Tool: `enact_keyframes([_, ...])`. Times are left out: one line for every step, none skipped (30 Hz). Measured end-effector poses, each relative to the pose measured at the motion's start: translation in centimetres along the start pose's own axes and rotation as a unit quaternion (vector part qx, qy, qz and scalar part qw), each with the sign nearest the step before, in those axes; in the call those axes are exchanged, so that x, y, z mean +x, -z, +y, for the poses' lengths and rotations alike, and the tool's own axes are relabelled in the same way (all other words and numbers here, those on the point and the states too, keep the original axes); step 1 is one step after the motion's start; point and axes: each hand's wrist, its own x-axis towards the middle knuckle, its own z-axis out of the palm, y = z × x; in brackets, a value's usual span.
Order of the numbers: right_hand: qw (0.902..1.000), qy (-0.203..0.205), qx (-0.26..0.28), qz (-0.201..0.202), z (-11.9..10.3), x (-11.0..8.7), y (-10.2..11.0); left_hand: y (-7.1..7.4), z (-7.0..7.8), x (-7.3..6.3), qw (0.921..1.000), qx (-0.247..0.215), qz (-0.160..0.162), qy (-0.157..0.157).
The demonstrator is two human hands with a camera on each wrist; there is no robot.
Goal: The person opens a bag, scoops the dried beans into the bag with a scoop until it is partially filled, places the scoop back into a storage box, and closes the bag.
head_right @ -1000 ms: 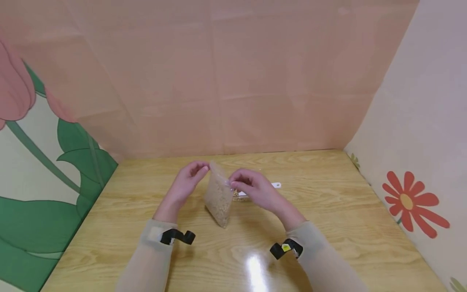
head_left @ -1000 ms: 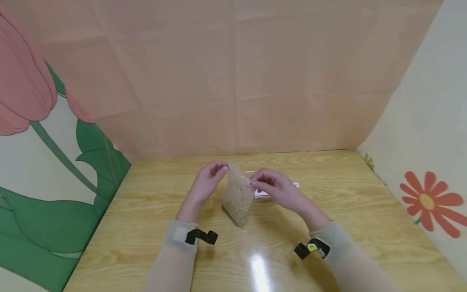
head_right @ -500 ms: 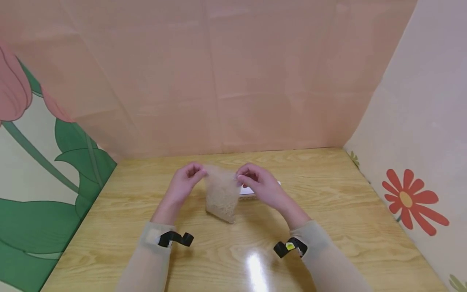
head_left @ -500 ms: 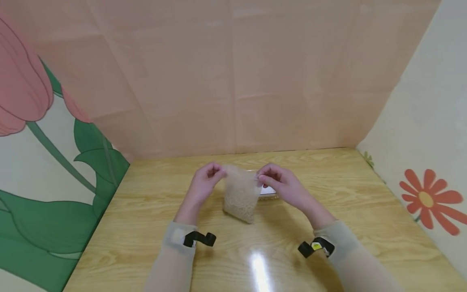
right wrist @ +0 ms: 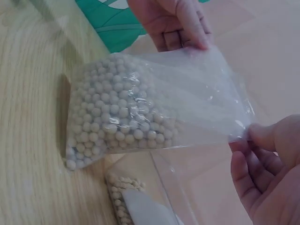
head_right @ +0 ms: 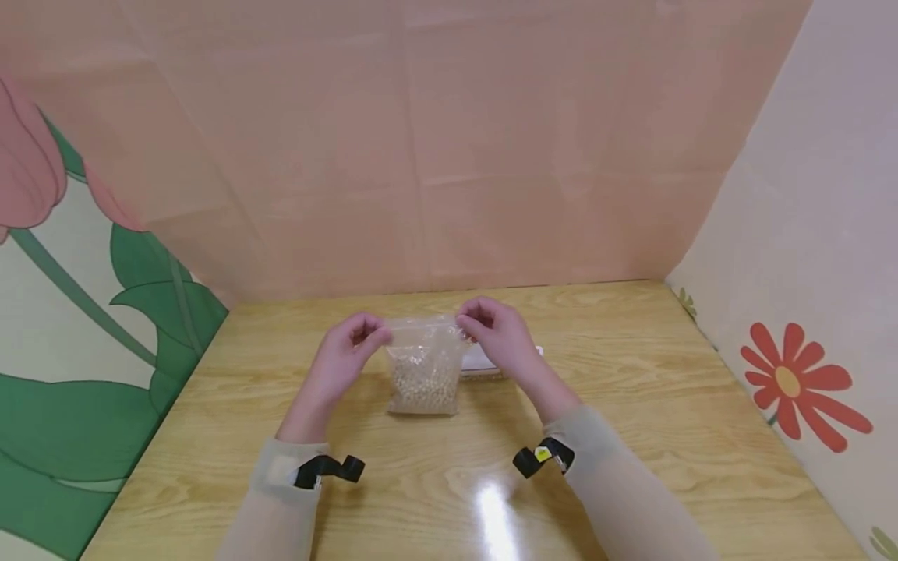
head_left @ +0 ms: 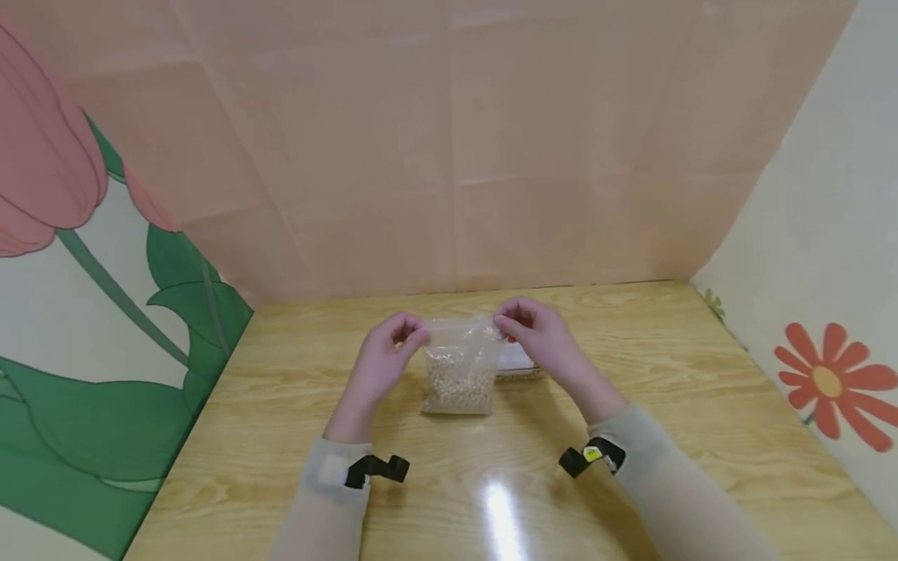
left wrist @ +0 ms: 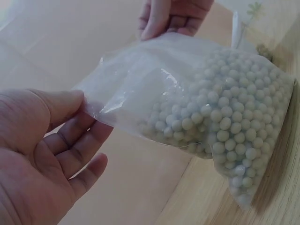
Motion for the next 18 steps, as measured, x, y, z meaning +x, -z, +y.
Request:
enact_keyframes([1.0000, 0.000, 0.008, 0.002, 0.06, 0.15, -0.16, 0.04, -0.01, -0.01, 1.0000, -0.003, 0.002, 0.003])
enact_keyframes([0.9999, -0.001, 0.016, 0.005, 0.09, 0.24, -0.31, 0.08, -0.08, -0.01, 1.0000, -0.005, 0.003, 0.007])
enact_keyframes([0.9997, 0.002, 0.025, 0.006, 0.19, 0.30, -0.46, 0.11, -0.14, -0.01, 0.9999, -0.009, 0.004, 0.011])
enact_keyframes([0.9995, 0.002, 0.032, 0.007, 0.31, 0.27, -0.54, 0.12, -0.21, 0.00, 0.9998, -0.013, 0.005, 0.014])
enact_keyframes([0.9992, 0.002, 0.040, 0.008, 0.40, 0.24, -0.58, 0.13, -0.30, 0.03, 0.9997, -0.017, 0.006, 0.015])
enact_keyframes([0.9989, -0.001, 0.045, 0.009, 0.51, 0.21, -0.61, 0.15, -0.35, 0.05, 0.9996, -0.018, 0.007, 0.019])
enact_keyframes([0.9988, -0.002, 0.049, 0.010, 0.60, 0.18, -0.63, 0.18, -0.43, 0.07, 0.9996, -0.016, 0.007, 0.021])
enact_keyframes([0.9986, -0.005, 0.052, 0.011, 0.64, 0.15, -0.66, 0.23, -0.48, 0.06, 0.9995, -0.017, 0.008, 0.024])
enact_keyframes([0.9984, -0.007, 0.055, 0.012, 0.71, 0.15, -0.66, 0.26, -0.53, 0.06, 0.9995, -0.017, 0.008, 0.027])
enact_keyframes([0.9983, -0.012, 0.056, 0.014, 0.73, 0.17, -0.67, 0.30, -0.58, 0.05, 0.9994, -0.018, 0.010, 0.029])
enact_keyframes([0.9983, -0.014, 0.055, 0.015, 0.77, 0.24, -0.69, 0.33, -0.67, 0.06, 0.9993, -0.020, 0.011, 0.031])
enact_keyframes([0.9983, -0.017, 0.052, 0.017, 0.80, 0.31, -0.72, 0.36, -0.71, 0.04, 0.9992, -0.021, 0.012, 0.033])
enact_keyframes([0.9984, -0.018, 0.049, 0.021, 0.85, 0.42, -0.74, 0.38, -0.80, 0.03, 0.9992, -0.022, 0.012, 0.032])
enact_keyframes([0.9984, -0.021, 0.047, 0.024, 0.86, 0.51, -0.79, 0.40, -0.83, 0.03, 0.9992, -0.022, 0.013, 0.031])
enact_keyframes([0.9983, -0.025, 0.044, 0.029, 0.88, 0.62, -0.83, 0.40, -0.87, 0.05, 0.9993, -0.022, 0.013, 0.028])
enact_keyframes([0.9982, -0.029, 0.041, 0.033, 0.86, 0.71, -0.88, 0.39, -0.87, 0.07, 0.9994, -0.022, 0.012, 0.025])
enact_keyframes([0.9980, -0.033, 0.037, 0.038, 0.84, 0.81, -0.92, 0.37, -0.88, 0.10, 0.9995, -0.020, 0.012, 0.023])
enact_keyframes([0.9978, -0.038, 0.035, 0.042, 0.83, 0.92, -0.95, 0.34, -0.85, 0.14, 0.9995, -0.019, 0.011, 0.021])
